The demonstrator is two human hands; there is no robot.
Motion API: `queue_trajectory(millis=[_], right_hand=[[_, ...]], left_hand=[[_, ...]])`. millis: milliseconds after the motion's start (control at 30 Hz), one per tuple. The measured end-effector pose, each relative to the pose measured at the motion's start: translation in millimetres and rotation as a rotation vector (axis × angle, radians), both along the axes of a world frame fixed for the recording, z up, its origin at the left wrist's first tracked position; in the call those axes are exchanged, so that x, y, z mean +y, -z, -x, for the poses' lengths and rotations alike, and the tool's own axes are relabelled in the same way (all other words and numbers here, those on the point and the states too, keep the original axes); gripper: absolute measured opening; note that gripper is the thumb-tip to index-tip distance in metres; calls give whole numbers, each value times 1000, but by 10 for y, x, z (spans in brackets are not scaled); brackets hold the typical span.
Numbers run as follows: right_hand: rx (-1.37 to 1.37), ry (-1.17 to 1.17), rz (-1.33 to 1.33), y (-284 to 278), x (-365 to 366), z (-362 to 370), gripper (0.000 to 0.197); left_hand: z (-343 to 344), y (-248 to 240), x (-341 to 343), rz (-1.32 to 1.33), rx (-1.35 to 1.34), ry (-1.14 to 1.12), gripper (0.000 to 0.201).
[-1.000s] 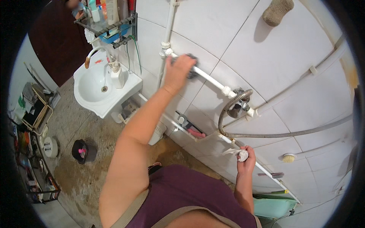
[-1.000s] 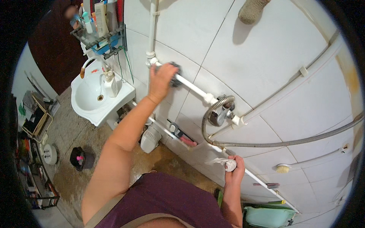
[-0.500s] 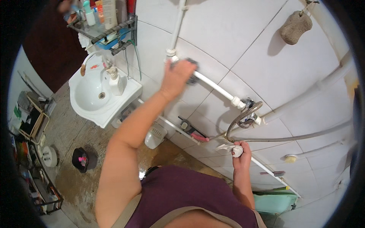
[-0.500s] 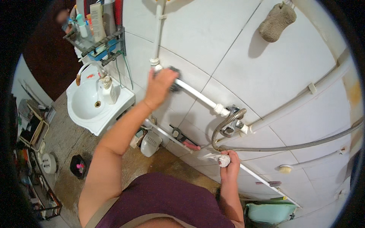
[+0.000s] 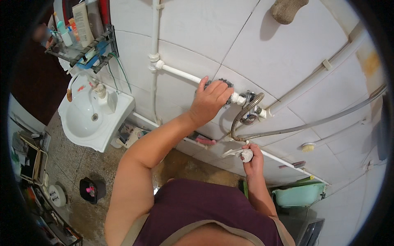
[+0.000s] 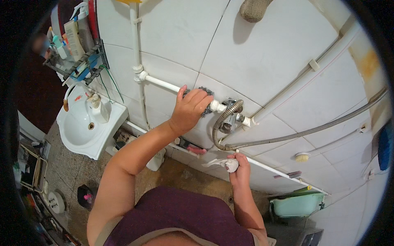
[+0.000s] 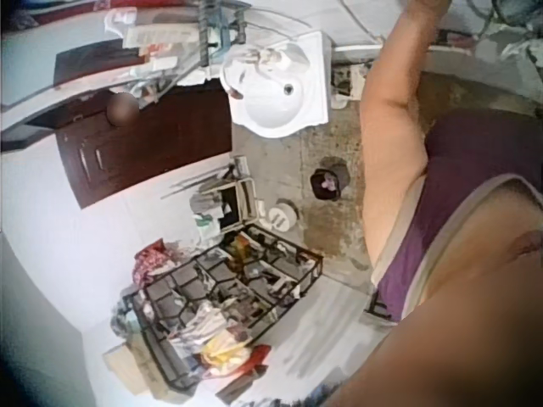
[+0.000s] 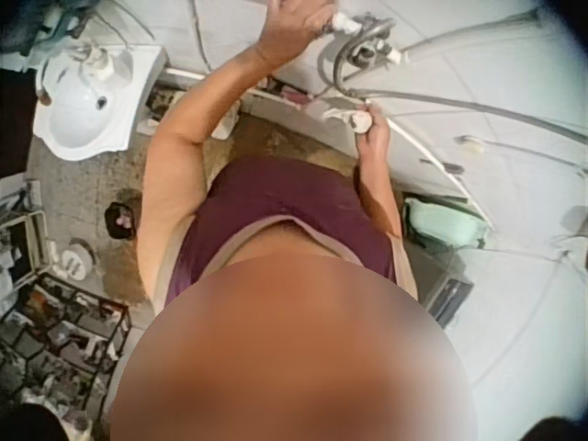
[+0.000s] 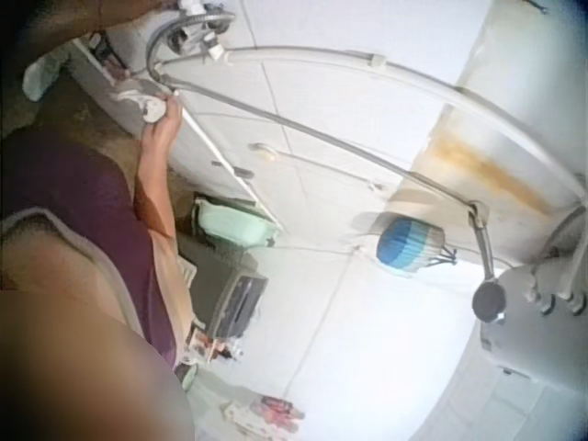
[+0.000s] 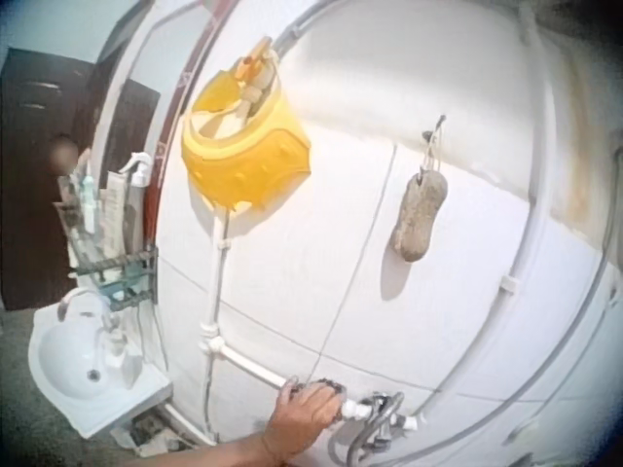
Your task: The person scrubs a white PVC pipe and a metal shower hose in a bathroom using a steel wool pad and a white cloth. They alternate between scrubbing the pipe and the hose, focusing on the joints and the length of the hose.
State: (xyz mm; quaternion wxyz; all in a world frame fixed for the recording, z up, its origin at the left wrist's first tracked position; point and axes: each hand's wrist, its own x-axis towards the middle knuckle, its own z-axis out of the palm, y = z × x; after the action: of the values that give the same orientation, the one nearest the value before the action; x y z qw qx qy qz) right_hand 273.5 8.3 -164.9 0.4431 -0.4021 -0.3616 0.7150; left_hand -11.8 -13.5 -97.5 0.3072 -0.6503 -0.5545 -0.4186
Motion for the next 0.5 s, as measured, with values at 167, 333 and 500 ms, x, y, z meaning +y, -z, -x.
queue_trajectory(millis=[167,333,500], right_hand=[[-15,37,-47,-112,60,-80,11],[20,107,31,98,100,-631,9],[56,160,90,202,203,-1062,11]], left_hand=[[792,137,-180,36,-7,-146,37],[899,335,-586,-145,-361,-445,38],[565,714,-634,-538,-2029,530,43]])
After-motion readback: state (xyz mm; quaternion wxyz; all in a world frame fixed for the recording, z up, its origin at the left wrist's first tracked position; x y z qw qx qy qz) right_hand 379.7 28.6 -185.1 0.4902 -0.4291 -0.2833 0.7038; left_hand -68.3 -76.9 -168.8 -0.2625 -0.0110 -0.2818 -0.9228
